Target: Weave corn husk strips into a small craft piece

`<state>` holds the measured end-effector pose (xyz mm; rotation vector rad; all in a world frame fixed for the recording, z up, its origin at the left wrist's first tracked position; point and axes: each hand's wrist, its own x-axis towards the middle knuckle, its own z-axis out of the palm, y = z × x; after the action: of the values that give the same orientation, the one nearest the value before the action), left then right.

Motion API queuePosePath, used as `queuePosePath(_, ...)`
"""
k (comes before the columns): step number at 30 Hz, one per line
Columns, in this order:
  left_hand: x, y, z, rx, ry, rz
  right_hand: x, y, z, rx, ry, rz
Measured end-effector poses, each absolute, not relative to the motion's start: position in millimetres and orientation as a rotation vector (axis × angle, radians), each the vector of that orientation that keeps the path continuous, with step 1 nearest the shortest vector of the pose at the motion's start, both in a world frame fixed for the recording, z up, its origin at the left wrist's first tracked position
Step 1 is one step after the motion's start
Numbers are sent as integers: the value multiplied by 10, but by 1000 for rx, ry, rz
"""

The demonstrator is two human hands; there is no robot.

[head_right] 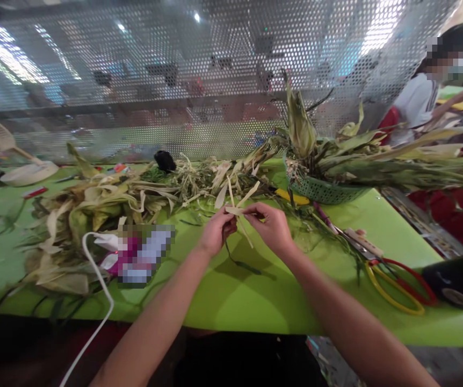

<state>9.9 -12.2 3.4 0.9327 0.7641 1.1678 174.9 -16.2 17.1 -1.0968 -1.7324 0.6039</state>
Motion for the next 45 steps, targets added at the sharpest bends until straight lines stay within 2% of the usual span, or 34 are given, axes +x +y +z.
queuePosePath(5,107,-145,52,887,830,1175,1756,-135,125,-1120,-1830,511)
queuePosePath(11,122,-88,-17,838,944,1259,1740,-157,168,-1058,-2162,17)
queuePosePath(14,130,-81,-24,858,966,1271,1734,-166,168,-997,-2229,-70)
queuePosePath(18,148,-88,-34,1004,1026,1227,1732,-172,159,-981,-2168,11)
queuePosePath(28,190,-213,35,1511,1040,1175,1723,-146,98,-1227,-1637,528)
queuePosePath(38,183,-162,-26,1308,1082,1252,1659,-223,121,-1131,-1589,747)
queuePosePath(45,200,-187,10,1279,1171,1298,1622,-280,164,-1151,-1618,735)
